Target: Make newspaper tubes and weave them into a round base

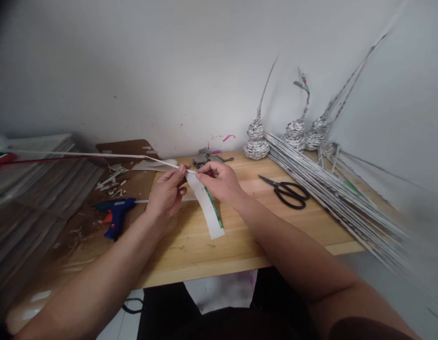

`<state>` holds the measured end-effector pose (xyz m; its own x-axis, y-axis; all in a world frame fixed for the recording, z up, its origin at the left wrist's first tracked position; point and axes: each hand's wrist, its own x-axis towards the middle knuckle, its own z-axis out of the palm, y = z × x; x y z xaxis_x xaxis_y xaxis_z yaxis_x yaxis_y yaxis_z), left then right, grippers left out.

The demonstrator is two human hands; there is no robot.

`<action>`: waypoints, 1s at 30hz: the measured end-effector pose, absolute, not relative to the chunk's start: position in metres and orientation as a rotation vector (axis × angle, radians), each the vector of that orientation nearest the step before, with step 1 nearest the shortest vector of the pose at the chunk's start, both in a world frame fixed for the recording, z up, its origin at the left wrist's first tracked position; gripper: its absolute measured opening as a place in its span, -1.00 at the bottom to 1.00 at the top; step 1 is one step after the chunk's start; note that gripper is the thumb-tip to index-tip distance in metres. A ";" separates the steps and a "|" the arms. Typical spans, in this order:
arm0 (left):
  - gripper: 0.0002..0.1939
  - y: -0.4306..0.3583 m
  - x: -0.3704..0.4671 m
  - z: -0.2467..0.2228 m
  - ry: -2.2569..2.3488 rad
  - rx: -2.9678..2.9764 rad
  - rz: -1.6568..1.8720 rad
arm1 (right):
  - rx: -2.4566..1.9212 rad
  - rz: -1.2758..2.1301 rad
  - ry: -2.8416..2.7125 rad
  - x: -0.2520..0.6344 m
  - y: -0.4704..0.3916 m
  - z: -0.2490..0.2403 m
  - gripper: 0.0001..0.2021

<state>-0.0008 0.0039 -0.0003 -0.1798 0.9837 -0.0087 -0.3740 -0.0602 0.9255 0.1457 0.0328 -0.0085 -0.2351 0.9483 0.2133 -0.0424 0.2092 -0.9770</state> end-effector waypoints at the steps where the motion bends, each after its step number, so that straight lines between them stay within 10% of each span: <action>1: -0.64 0.004 -0.001 0.000 1.034 0.844 1.525 | -0.928 1.212 -1.458 0.146 0.033 -0.009 -0.80; 30: -0.69 0.011 -0.004 -0.004 1.073 0.838 1.562 | -0.966 1.253 -1.402 0.142 0.033 -0.006 -0.88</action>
